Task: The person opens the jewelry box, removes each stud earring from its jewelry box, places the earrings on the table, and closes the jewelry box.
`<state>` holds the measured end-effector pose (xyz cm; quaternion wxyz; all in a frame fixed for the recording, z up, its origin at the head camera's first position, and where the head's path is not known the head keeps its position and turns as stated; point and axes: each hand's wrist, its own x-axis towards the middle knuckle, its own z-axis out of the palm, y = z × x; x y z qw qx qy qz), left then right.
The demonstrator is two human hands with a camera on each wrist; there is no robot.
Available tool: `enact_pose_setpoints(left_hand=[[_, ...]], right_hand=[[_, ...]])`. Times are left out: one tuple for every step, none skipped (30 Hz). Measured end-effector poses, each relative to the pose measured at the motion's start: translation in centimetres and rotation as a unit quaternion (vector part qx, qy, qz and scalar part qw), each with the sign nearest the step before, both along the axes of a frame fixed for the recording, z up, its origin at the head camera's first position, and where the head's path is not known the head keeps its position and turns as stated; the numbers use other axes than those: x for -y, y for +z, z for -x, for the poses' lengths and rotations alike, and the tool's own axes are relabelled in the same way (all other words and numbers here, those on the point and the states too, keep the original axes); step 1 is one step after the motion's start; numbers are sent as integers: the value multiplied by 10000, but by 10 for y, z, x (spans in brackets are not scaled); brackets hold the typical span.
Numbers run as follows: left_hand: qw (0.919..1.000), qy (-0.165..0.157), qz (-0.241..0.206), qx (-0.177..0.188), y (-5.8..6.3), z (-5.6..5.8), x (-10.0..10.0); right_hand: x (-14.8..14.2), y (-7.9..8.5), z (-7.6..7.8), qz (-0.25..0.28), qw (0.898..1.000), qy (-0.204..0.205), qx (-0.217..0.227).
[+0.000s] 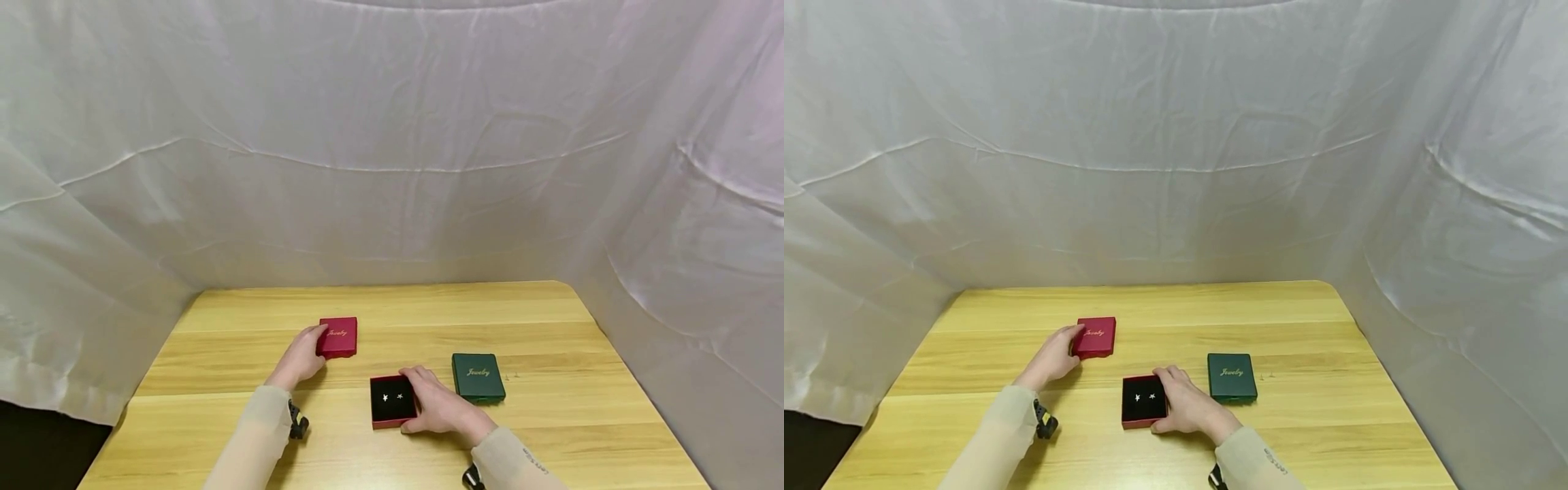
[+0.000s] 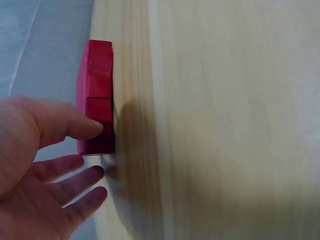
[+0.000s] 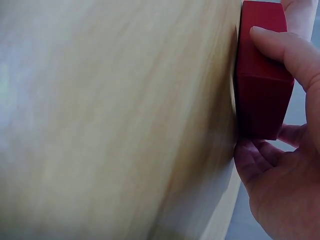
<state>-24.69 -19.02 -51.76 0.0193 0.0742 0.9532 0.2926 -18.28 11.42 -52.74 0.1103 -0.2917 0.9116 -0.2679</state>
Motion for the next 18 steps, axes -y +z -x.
enact_pose_setpoints(left_hand=[[10000, -13, 33, 59, 1, -1, 0], [9999, -28, 70, 127, 2, -3, 0], [9998, -38, 107, 177, 3, -4, 1], [9997, -53, 137, 202, 4, -6, 1], [9996, -65, 164, 203, 5, -8, 2], [9996, -69, 187, 203, 6, -9, 2], [9996, -72, 209, 193, 7, -11, 3], [9996, -71, 208, 176, 8, -13, 3], [9997, -65, 198, 151, 9, -15, 3], [9997, -61, 170, 148, 11, -17, 4], [9998, -60, 160, 130, 13, -19, 3], [9998, -43, 142, 147, 16, -23, 2], [9998, -44, 120, 132, 20, -26, 1], [9999, -42, 98, 116, 23, -29, -1], [9999, -53, 81, 81, 26, -32, -3], [10000, -61, 56, 38, 29, -35, -5], [9999, -76, 64, -31, 31, -38, -8], [9999, -92, 68, -103, 33, -41, -10]], right_hand=[[0, 0, 0, 9, 10000, -6, 19], [0, 0, 0, 24, 10000, -13, 38], [0, 0, 0, 30, 10000, -26, 65], [0, 0, 0, 48, 9999, -36, 85], [0, 1, 0, 68, 9999, -35, 96], [0, 1, 0, 88, 9999, -42, 128], [0, 2, 0, 119, 9998, -52, 168], [0, 2, 0, 157, 9997, -58, 190], [0, 2, 0, 191, 9996, -66, 213], [-1, 3, 0, 235, 9994, -65, 225], [-1, 3, 0, 272, 9993, -65, 236], [-2, 3, 0, 313, 9992, -73, 257], [-2, 3, 0, 367, 9990, -73, 256], [-3, 3, 0, 410, 9988, -76, 247], [-3, 3, 0, 431, 9987, -88, 248], [-3, 3, 0, 457, 9986, -93, 251], [-3, 3, 0, 483, 9985, -103, 256], [-3, 3, 1, 503, 9983, -117, 268]])
